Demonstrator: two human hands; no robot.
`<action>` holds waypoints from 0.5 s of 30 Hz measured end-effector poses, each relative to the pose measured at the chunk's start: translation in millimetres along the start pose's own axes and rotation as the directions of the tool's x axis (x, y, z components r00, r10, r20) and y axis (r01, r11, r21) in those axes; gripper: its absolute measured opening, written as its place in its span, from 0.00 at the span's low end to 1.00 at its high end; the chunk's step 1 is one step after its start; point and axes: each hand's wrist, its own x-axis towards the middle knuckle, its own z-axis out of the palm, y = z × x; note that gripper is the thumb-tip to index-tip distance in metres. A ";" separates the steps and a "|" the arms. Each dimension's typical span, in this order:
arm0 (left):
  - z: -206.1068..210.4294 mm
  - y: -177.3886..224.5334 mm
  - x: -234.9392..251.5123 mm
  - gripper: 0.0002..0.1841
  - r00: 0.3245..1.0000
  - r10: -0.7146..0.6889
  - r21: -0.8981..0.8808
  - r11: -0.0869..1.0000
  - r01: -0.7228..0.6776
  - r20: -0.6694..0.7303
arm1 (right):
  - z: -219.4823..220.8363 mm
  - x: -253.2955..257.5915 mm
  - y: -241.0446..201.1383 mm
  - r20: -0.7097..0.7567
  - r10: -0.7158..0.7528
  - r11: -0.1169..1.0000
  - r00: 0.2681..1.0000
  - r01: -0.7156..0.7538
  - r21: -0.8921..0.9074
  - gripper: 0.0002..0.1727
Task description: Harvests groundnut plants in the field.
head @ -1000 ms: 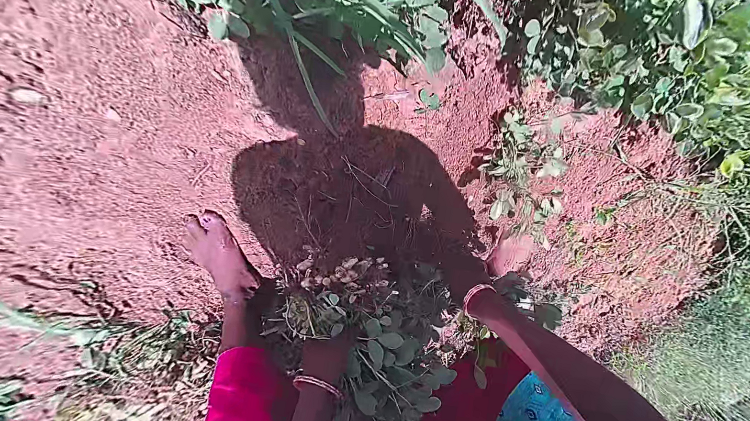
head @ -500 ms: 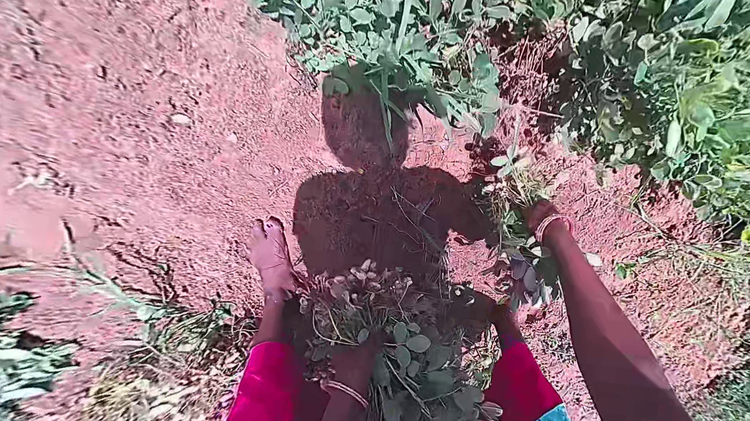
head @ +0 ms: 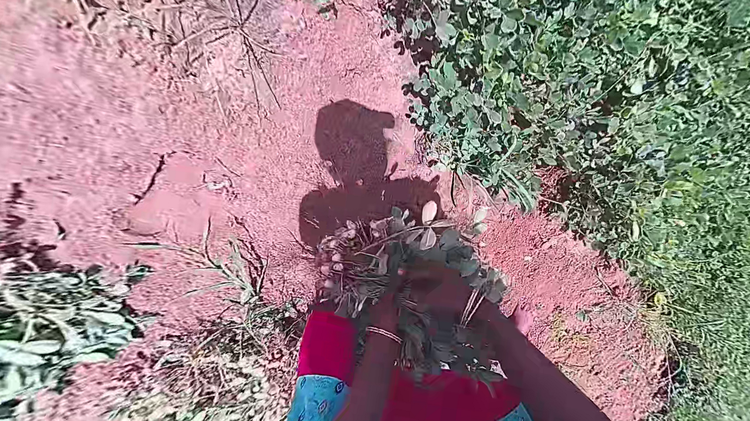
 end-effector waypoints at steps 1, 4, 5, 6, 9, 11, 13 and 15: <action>-9.7 14.9 5.6 0.26 0.990 0.039 -0.003 0.999 -0.040 -0.134 | -4.6 14.9 -3.3 -0.012 0.007 0.991 1.000 -0.006 0.135 0.19; -36.9 33.5 19.2 0.30 0.932 0.193 0.370 0.926 -0.070 -0.307 | -24.9 91.8 6.1 -0.385 0.044 0.999 0.922 -0.035 0.031 0.14; -40.8 33.3 20.6 0.30 0.923 0.215 0.485 0.874 -0.037 -0.319 | -41.7 128.5 11.1 -0.485 -0.009 0.979 0.874 -0.091 -0.182 0.18; -41.2 29.0 20.6 0.30 0.913 0.208 0.512 0.859 0.002 -0.352 | -59.1 162.5 16.4 -0.518 -0.063 0.932 0.853 -0.135 -0.335 0.20; -32.4 38.0 22.2 0.26 0.902 0.128 0.435 0.898 0.072 -0.413 | -117.5 242.0 20.1 -0.537 -0.110 0.788 0.836 -0.256 -0.560 0.29; -25.3 43.8 23.3 0.23 0.905 0.082 0.325 0.944 0.064 -0.417 | -141.4 269.7 27.0 -0.692 0.051 0.748 0.720 -0.487 -0.452 0.30; -17.5 40.0 29.8 0.22 0.895 0.116 0.192 0.981 -0.035 -0.431 | -147.4 287.2 18.1 -0.739 0.262 0.752 0.621 -0.611 -0.247 0.26; 0.1 36.4 29.2 0.21 0.916 0.117 0.221 0.975 -0.031 -0.383 | -136.3 270.4 -1.5 -0.568 0.346 0.795 0.746 -0.555 -0.244 0.23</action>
